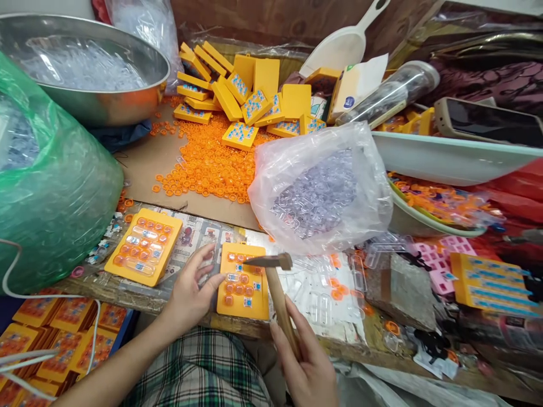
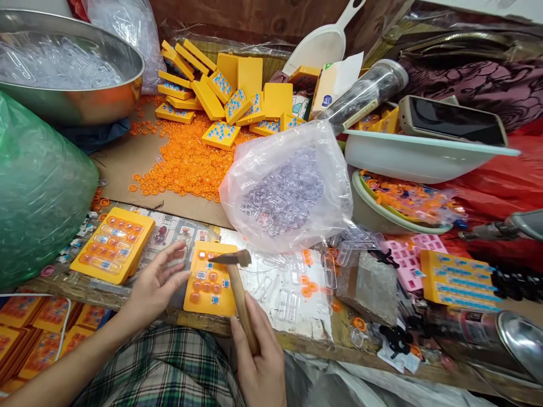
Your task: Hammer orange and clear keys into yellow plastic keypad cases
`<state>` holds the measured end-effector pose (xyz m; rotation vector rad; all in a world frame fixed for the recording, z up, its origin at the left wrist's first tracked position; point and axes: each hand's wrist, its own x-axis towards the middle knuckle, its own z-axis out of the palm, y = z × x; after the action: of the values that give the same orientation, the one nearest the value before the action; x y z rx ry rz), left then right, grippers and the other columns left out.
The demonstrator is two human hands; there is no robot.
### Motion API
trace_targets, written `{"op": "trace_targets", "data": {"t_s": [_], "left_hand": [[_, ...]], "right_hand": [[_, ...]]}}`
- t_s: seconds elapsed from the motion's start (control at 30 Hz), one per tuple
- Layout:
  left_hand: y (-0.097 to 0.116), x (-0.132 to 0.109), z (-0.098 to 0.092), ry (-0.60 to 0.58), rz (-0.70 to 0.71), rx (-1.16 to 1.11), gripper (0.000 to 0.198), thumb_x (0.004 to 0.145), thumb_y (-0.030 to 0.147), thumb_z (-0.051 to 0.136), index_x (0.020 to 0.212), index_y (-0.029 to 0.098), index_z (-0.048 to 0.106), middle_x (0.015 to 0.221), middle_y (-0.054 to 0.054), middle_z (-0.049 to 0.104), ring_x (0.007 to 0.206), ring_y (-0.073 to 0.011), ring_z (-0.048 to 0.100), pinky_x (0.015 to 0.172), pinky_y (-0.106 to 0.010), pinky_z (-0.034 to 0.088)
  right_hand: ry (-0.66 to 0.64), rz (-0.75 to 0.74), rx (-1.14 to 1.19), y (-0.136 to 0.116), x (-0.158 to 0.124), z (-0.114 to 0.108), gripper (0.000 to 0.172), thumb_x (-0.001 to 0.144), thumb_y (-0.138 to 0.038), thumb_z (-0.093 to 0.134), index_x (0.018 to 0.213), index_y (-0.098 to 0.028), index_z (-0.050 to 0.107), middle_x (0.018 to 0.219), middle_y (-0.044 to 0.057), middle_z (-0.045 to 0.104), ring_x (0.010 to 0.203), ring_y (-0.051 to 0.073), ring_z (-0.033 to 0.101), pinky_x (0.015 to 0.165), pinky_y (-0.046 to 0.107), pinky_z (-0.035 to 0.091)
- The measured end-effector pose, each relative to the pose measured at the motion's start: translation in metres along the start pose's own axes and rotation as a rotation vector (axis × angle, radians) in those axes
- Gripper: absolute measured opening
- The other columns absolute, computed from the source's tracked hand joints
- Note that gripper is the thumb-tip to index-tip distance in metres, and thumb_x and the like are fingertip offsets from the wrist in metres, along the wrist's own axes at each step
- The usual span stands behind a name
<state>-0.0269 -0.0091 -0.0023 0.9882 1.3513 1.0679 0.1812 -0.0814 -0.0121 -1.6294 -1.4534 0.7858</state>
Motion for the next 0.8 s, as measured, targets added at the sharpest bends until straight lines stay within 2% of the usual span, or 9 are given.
{"op": "trace_targets", "data": {"t_s": [0.1,0.17,0.3,0.4,0.47,0.53,0.6,0.67,0.8], "left_hand": [[0.012,-0.001,0.008,0.051,-0.250,-0.248,0.060,0.069,0.027,0.076,0.123,0.017,0.052,0.136,-0.014,0.050,0.117,-0.0255,0.054,0.097,-0.035,0.047],[0.019,-0.001,0.015,0.003,-0.338,-0.353,0.062,0.066,0.028,0.079,0.121,0.016,0.053,0.134,-0.015,0.053,0.111,-0.0257,0.059,0.094,-0.035,0.049],[0.024,-0.009,0.015,-0.149,-0.480,-0.479,0.054,0.067,0.032,0.079,0.112,0.013,0.056,0.110,-0.017,0.068,0.085,-0.0269,0.070,0.075,-0.037,0.057],[0.020,-0.023,-0.001,-0.066,-0.577,-0.504,0.053,0.068,0.028,0.079,0.113,0.013,0.055,0.105,-0.017,0.070,0.081,-0.0283,0.071,0.072,-0.039,0.058],[0.018,-0.031,-0.013,-0.021,-0.629,-0.522,0.058,0.067,0.025,0.079,0.118,0.015,0.053,0.106,-0.015,0.070,0.085,-0.0293,0.071,0.074,-0.040,0.058],[0.018,-0.037,-0.020,0.000,-0.649,-0.553,0.061,0.067,0.023,0.079,0.121,0.017,0.051,0.107,-0.015,0.070,0.087,-0.0297,0.070,0.075,-0.040,0.058],[0.019,-0.040,-0.018,-0.007,-0.646,-0.597,0.061,0.067,0.023,0.079,0.121,0.016,0.051,0.108,-0.015,0.070,0.090,-0.0300,0.070,0.078,-0.040,0.058],[0.019,-0.041,-0.011,-0.037,-0.641,-0.634,0.059,0.066,0.023,0.079,0.118,0.015,0.053,0.108,-0.015,0.070,0.092,-0.0302,0.069,0.080,-0.040,0.057],[0.018,-0.042,0.003,-0.123,-0.646,-0.684,0.053,0.067,0.023,0.079,0.113,0.014,0.055,0.106,-0.015,0.070,0.091,-0.0296,0.069,0.082,-0.041,0.056]], "right_hand": [[-0.091,0.200,0.180,0.000,0.017,0.009,0.051,0.081,-0.043,0.063,0.127,-0.024,0.059,0.073,0.005,0.069,0.064,0.022,0.066,0.046,0.029,0.055],[-0.170,0.349,0.317,-0.004,0.024,0.015,0.061,0.080,-0.047,0.064,0.134,-0.021,0.053,0.052,-0.001,0.059,0.043,0.015,0.055,0.034,0.024,0.044],[-0.293,0.493,0.493,-0.012,0.028,0.025,0.074,0.082,-0.051,0.061,0.144,-0.018,0.037,0.041,-0.008,0.047,0.032,0.008,0.040,0.033,0.019,0.036],[-0.232,0.216,0.226,-0.015,0.036,0.032,0.060,0.091,-0.047,0.047,0.139,-0.012,0.044,0.054,0.000,0.060,0.043,0.013,0.055,0.044,0.025,0.050],[-0.147,0.004,-0.012,-0.015,0.044,0.033,0.048,0.093,-0.041,0.043,0.131,-0.014,0.054,0.082,0.008,0.069,0.067,0.017,0.066,0.061,0.030,0.056],[-0.081,-0.096,-0.153,-0.016,0.052,0.032,0.039,0.091,-0.035,0.046,0.123,-0.017,0.061,0.111,0.013,0.066,0.095,0.022,0.065,0.081,0.034,0.054],[-0.023,-0.129,-0.250,-0.017,0.060,0.030,0.034,0.089,-0.031,0.049,0.116,-0.018,0.065,0.123,0.014,0.060,0.110,0.026,0.057,0.093,0.041,0.047],[0.035,-0.151,-0.359,-0.015,0.068,0.028,0.030,0.089,-0.028,0.050,0.111,-0.017,0.068,0.119,0.017,0.062,0.106,0.029,0.057,0.093,0.045,0.044],[0.079,-0.186,-0.476,-0.003,0.085,0.023,0.026,0.088,-0.019,0.050,0.104,-0.016,0.069,0.097,0.015,0.068,0.080,0.024,0.062,0.073,0.036,0.049]]}}
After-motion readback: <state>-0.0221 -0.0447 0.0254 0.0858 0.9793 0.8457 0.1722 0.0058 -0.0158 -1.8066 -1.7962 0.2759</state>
